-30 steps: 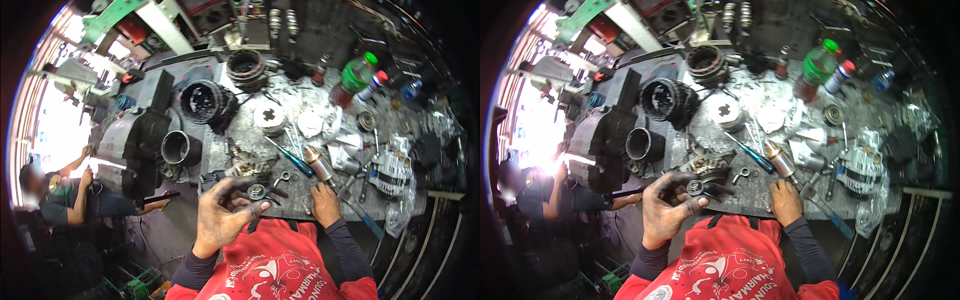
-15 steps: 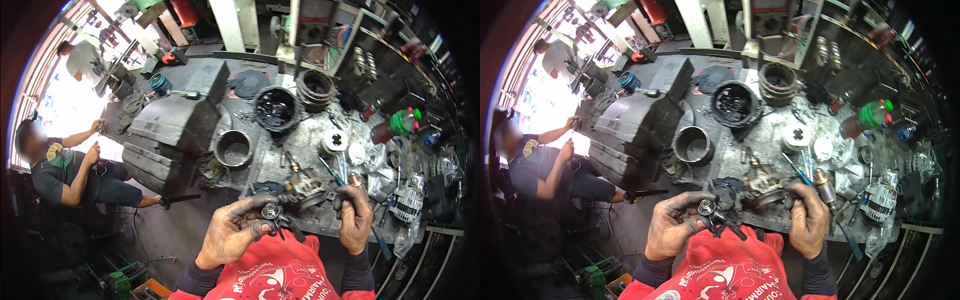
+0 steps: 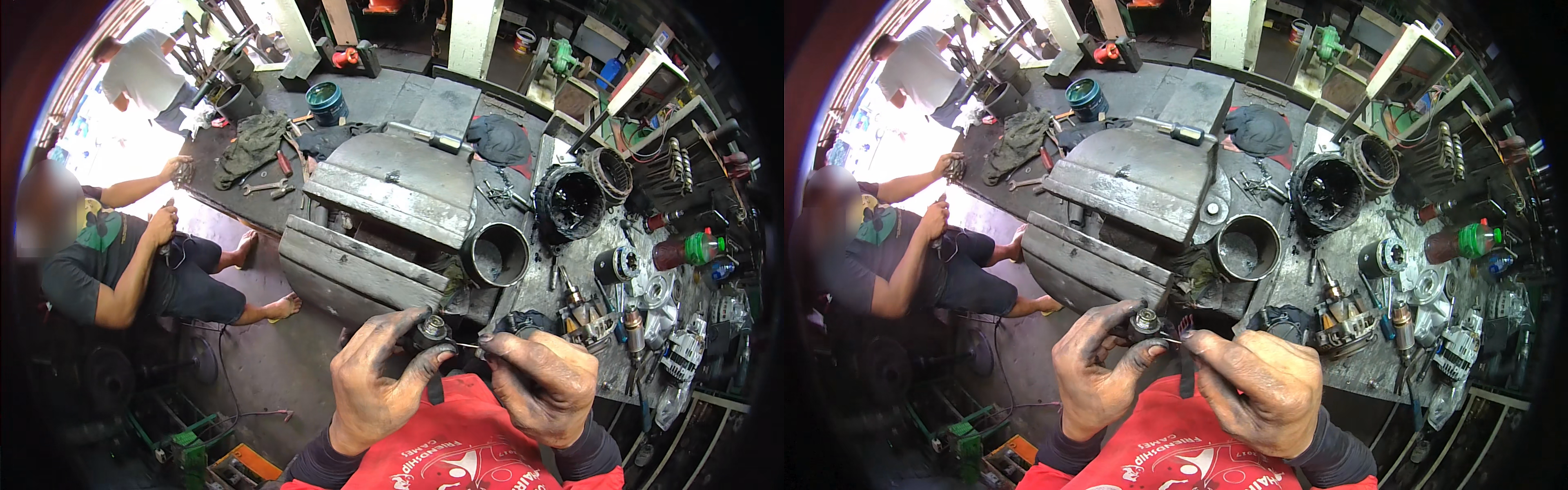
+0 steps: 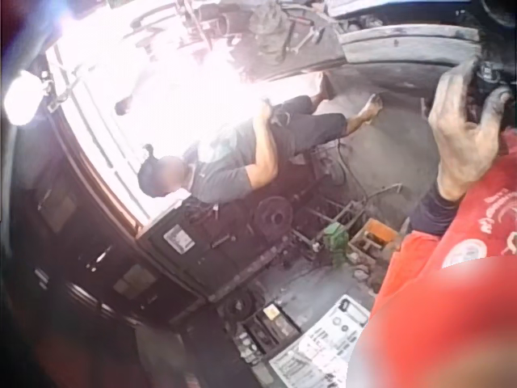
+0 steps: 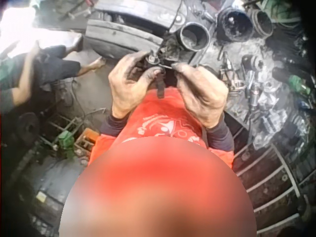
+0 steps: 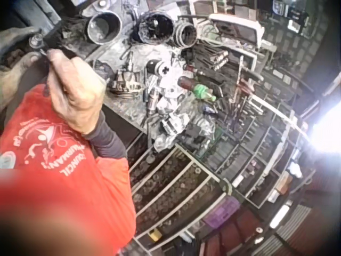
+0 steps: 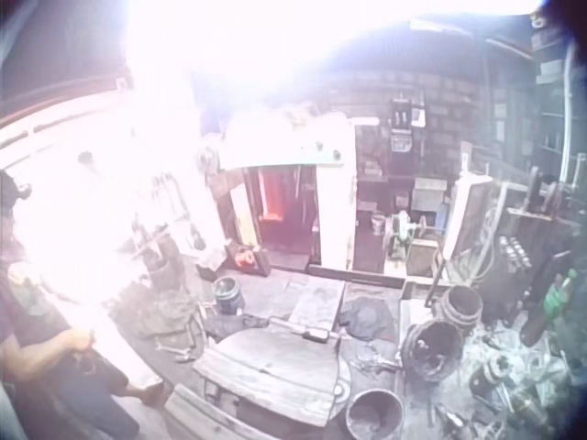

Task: The person disassembles a small mechanical component using a hammer and screwdriver. They remove a pin, separate the parts, and then reassemble the component by inserting the pin back into place.

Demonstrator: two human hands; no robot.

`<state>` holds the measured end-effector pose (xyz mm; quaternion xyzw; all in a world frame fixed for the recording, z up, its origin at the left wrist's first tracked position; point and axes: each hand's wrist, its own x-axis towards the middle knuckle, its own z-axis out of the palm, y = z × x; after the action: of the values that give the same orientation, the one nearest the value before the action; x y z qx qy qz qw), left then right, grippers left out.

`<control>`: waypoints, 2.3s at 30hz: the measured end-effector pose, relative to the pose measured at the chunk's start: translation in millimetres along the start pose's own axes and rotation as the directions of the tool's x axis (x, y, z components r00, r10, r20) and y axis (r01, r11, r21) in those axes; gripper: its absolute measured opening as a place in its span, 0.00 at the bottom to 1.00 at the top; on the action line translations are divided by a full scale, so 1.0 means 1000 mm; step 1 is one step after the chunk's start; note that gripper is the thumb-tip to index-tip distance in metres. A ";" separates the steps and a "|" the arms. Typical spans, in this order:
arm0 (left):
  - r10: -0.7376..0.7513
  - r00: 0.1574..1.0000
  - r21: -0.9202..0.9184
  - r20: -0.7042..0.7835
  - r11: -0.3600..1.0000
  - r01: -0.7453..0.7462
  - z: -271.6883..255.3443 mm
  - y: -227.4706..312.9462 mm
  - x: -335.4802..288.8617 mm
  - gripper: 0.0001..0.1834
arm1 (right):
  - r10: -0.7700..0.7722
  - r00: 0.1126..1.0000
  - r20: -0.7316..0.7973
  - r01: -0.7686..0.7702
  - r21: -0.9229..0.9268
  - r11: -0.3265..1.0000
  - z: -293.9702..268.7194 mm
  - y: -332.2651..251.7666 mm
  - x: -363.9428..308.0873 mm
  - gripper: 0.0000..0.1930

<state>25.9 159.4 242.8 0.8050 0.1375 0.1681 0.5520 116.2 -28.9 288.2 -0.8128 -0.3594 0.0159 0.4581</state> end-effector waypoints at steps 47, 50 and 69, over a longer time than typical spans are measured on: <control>-0.113 0.993 0.142 -0.029 0.983 0.116 -0.006 -0.002 0.023 0.26 | 0.122 0.989 0.081 -0.127 0.055 0.990 0.039 0.006 0.024 0.20; -0.152 0.988 0.135 -0.012 0.979 0.152 -0.007 0.000 0.021 0.26 | 0.123 0.987 0.101 -0.127 0.033 0.991 0.035 0.009 0.025 0.17; 0.066 0.998 0.286 0.002 0.956 -0.064 0.002 0.015 0.032 0.26 | 0.249 0.875 0.415 -0.415 0.379 0.827 -0.002 0.027 0.052 0.17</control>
<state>55.8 165.5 260.1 0.8798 0.1359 0.1678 0.4235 170.5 -8.3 284.9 -0.7166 -0.2713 0.3239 0.5549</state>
